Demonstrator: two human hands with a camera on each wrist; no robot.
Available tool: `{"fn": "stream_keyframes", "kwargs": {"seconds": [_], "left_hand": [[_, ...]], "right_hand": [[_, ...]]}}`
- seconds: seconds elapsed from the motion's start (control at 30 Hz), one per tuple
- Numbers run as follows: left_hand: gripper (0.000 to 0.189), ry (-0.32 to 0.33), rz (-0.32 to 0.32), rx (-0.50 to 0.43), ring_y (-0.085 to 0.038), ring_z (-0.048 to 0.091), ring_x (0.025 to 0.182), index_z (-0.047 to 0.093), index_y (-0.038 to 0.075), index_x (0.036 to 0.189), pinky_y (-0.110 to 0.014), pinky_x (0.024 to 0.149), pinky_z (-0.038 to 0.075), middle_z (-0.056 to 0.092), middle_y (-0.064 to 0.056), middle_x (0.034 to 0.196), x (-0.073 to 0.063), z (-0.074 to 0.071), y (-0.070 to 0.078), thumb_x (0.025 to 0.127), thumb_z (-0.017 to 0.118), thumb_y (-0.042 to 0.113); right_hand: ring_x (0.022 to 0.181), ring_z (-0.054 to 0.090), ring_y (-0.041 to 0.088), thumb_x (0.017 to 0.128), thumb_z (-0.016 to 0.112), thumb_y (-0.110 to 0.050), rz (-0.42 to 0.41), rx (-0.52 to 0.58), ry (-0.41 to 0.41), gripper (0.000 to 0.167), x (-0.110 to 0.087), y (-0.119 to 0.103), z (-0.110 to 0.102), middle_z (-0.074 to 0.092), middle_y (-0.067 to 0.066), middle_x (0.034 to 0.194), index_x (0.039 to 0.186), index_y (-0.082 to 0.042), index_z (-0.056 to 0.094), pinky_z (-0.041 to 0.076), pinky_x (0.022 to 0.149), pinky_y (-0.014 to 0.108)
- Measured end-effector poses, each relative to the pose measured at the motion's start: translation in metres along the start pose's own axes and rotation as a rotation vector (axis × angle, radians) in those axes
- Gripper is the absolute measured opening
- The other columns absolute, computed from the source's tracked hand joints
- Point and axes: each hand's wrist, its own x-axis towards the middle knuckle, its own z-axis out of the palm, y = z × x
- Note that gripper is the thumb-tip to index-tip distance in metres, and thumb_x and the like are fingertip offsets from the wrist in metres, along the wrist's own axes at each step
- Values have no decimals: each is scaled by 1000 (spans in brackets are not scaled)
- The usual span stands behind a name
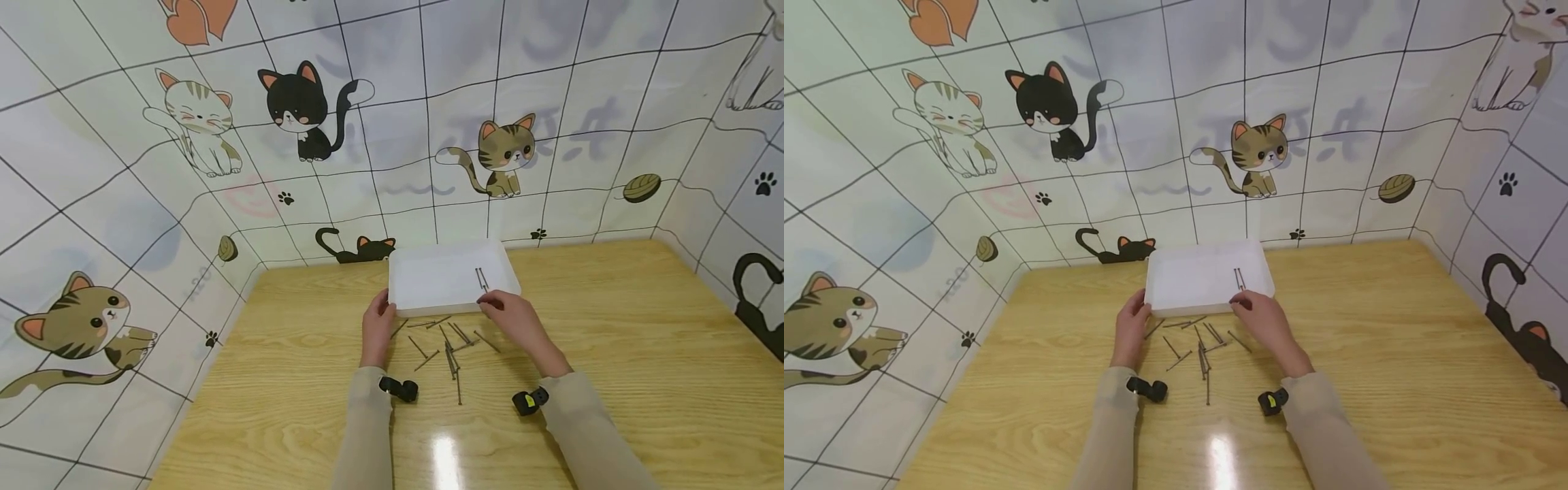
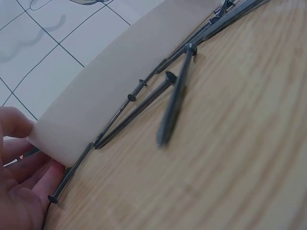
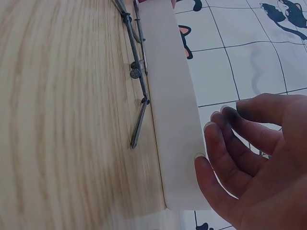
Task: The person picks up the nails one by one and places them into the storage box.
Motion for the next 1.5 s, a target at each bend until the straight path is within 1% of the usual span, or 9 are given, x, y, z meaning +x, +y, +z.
{"fn": "stream_keyframes", "kwargs": {"seconds": [0.27,0.43,0.6,0.8,0.93,1.03,1.17,1.33,1.5], "left_hand": [[41,-3,-2,18,-13,47,111,47,15,130,-37,95,34,51,-1,126,1,0,-3,90,49,20],[42,2,-17,30,-14,46,113,46,15,131,-36,96,34,49,-2,128,1,0,-2,90,48,22],[41,6,-4,45,-14,46,112,46,15,131,-36,95,35,49,-2,127,2,0,-2,90,49,22],[42,8,9,48,-15,46,112,46,13,131,-37,94,36,50,-3,127,1,0,-2,90,49,22],[42,6,7,47,-14,47,111,46,13,131,-36,94,36,50,-3,127,1,0,-2,90,49,22],[42,5,7,41,-15,46,112,45,13,131,-37,94,36,50,-3,127,0,1,-2,90,49,21],[42,6,4,36,-15,46,113,45,13,131,-37,95,35,50,-4,127,0,1,-2,90,49,21],[42,8,-7,32,-14,46,112,46,14,131,-36,95,36,50,-3,127,0,1,-1,90,50,23],[43,7,-12,33,-13,46,112,46,14,131,-35,94,36,50,-1,126,1,2,-1,90,50,24]], "right_hand": [[88,56,23,92,48,-27,14,-49,-70,32,-1,9,-3,62,9,99,112,-4,59,46,69,37],[94,55,27,92,48,-30,-2,-60,-142,37,-2,11,-3,60,11,105,116,-2,56,45,74,41],[96,54,29,91,51,-22,-22,-54,-209,38,0,16,0,58,15,107,120,3,52,45,77,42],[92,54,27,86,57,-17,-11,-42,-215,41,-1,16,8,57,18,106,121,5,49,47,69,37],[80,55,21,84,60,-12,-17,-84,-212,37,-2,13,13,59,14,97,117,3,52,45,59,31],[75,54,18,82,61,-10,7,-109,-211,37,-2,11,16,60,10,92,117,1,53,43,56,29],[75,53,17,79,63,-7,15,-131,-218,40,-3,9,17,60,9,92,117,0,54,43,56,29],[75,55,16,77,62,-2,-24,-179,-245,39,-3,8,18,62,8,89,115,1,56,43,58,29],[75,55,17,76,59,2,-34,-218,-257,37,-3,7,19,62,8,87,113,2,56,43,56,28]]}}
